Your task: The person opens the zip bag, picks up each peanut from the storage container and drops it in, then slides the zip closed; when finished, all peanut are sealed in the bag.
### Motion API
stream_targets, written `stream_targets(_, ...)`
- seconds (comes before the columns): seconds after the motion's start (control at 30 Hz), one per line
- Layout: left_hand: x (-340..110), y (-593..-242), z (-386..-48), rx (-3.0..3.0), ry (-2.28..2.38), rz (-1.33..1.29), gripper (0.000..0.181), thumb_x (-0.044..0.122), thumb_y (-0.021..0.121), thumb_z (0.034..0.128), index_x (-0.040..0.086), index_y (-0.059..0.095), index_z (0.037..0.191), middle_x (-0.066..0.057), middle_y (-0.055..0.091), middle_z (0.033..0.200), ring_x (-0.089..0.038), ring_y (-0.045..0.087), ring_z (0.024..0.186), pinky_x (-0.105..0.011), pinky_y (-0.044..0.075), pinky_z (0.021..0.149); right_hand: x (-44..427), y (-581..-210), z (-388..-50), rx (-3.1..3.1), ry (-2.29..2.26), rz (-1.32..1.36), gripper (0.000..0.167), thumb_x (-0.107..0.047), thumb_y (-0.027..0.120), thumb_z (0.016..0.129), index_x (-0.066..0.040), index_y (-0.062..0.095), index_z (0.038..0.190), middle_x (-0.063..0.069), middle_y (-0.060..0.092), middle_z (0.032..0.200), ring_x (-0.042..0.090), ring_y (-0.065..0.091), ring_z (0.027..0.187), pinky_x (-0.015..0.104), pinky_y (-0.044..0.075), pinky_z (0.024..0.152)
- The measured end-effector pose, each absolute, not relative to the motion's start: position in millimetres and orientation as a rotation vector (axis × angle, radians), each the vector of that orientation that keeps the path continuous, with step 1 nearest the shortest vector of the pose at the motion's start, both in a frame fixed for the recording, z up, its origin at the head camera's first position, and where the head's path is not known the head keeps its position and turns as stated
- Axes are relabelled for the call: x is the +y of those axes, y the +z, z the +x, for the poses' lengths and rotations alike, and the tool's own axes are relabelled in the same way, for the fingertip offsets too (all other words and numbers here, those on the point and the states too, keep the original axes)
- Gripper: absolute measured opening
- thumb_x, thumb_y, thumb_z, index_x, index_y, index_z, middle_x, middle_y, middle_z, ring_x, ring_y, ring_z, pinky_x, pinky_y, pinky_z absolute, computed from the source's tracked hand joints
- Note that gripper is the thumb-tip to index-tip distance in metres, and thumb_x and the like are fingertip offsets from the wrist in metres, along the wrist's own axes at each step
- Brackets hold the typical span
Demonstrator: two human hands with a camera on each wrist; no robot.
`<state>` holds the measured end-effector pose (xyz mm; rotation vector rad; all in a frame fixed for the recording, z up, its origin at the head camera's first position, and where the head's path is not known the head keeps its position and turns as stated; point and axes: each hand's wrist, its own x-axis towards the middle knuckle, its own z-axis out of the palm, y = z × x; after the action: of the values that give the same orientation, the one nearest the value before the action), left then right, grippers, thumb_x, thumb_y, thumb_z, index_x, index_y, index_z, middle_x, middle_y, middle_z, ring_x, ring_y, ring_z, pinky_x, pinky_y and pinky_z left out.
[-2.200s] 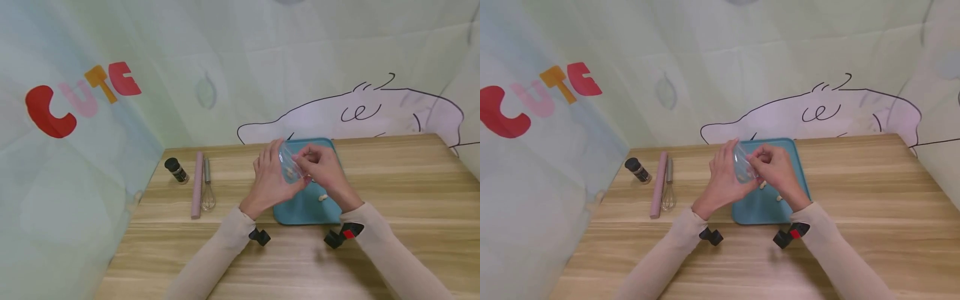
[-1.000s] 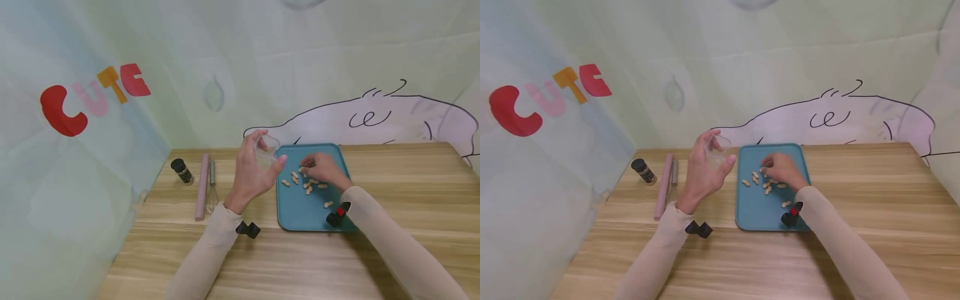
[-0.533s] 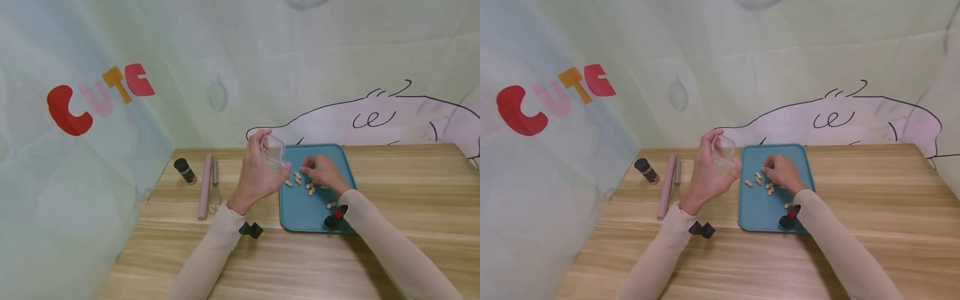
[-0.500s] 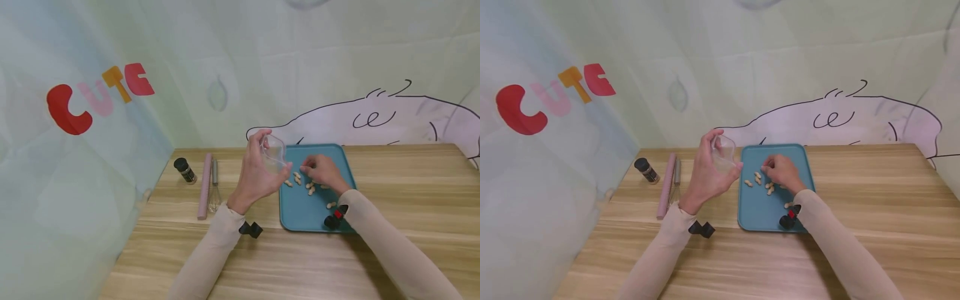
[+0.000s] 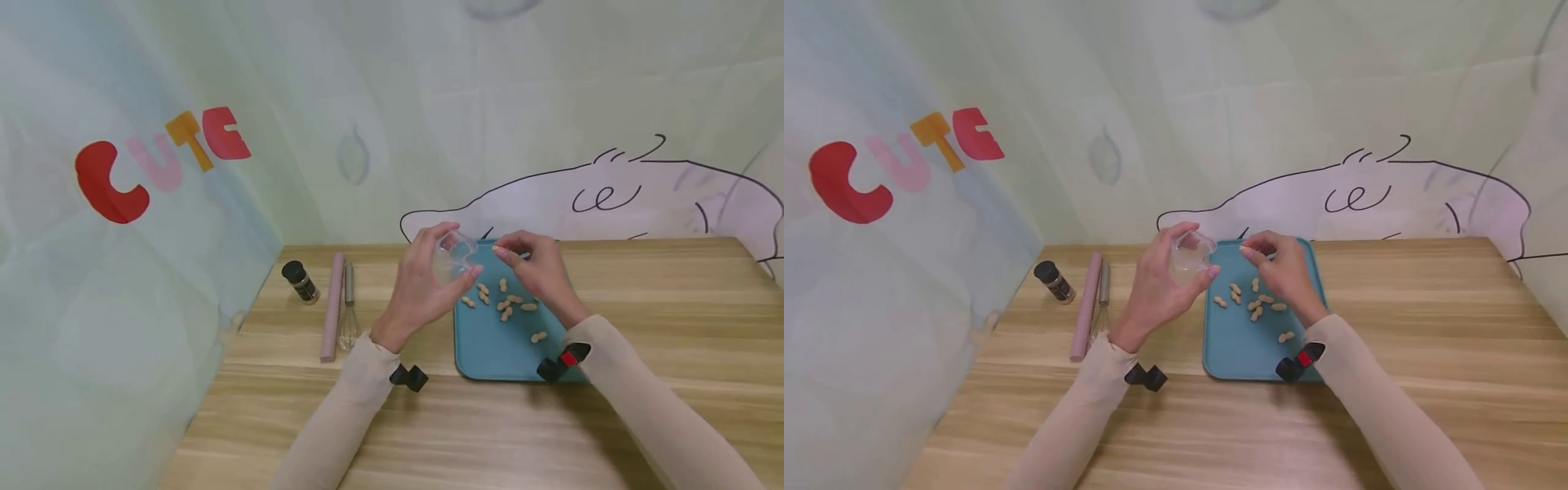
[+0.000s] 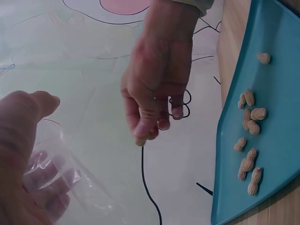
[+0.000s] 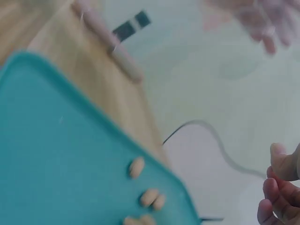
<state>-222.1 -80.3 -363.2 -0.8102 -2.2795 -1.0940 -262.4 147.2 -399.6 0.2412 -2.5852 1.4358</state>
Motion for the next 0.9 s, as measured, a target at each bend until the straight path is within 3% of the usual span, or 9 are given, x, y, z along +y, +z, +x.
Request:
stream_targets(0.17,-78.8,-365.2,-223.7,-2.312,-1.095,-0.819,0.067,0.029,0.081,0.0938,0.005,0.052,0.149,-0.014,0.066,0.128,-0.027,0.065,0.118,-0.046,0.055,0.098,143.4,-377.2,-246.0,-2.437,1.472,0.262,0.027,-0.026,0.070,0.104,-0.007,0.078,0.121,0.015,0.077,0.114,0.016,0.065,0.094,0.017,0.050,0.081)
stream_targets(0.27,-78.3,-366.1,-224.4,-2.339,-1.077,-0.822,0.068,0.030,0.081,0.0943,0.004,0.052,0.150,-0.014,0.065,0.131,-0.027,0.064,0.118,-0.045,0.055,0.098,140.4,-364.9,-237.7,-2.350,1.489,0.314,0.024,-0.021,0.072,0.103,-0.006,0.078,0.120,0.016,0.077,0.112,0.007,0.065,0.090,0.011,0.051,0.078)
stream_targets(0.53,-76.9,-368.8,-225.3,-2.368,-0.996,-0.877,0.068,0.030,0.080,0.0951,0.003,0.051,0.150,-0.013,0.065,0.131,-0.024,0.063,0.115,-0.039,0.054,0.097,128.6,-345.8,-217.0,-2.256,1.526,0.545,0.021,-0.004,0.072,0.101,-0.006,0.080,0.120,0.016,0.079,0.115,0.000,0.066,0.092,0.011,0.054,0.082)
stream_targets(0.67,-76.7,-369.8,-223.8,-2.397,-0.993,-0.895,0.068,0.029,0.079,0.0951,0.003,0.050,0.151,-0.012,0.064,0.133,-0.024,0.064,0.113,-0.036,0.056,0.093,126.6,-345.8,-212.5,-2.275,1.529,0.614,0.027,-0.005,0.072,0.101,-0.008,0.078,0.127,0.014,0.080,0.121,0.000,0.066,0.095,0.012,0.054,0.080)
stream_targets(0.9,-78.9,-370.0,-221.8,-2.412,-0.994,-0.871,0.070,0.031,0.079,0.0952,0.007,0.049,0.153,-0.011,0.063,0.135,-0.025,0.064,0.116,-0.042,0.056,0.100,135.5,-352.4,-214.3,-2.296,1.553,0.562,0.028,-0.009,0.069,0.104,-0.009,0.076,0.131,0.014,0.077,0.126,0.002,0.067,0.098,0.013,0.055,0.079)
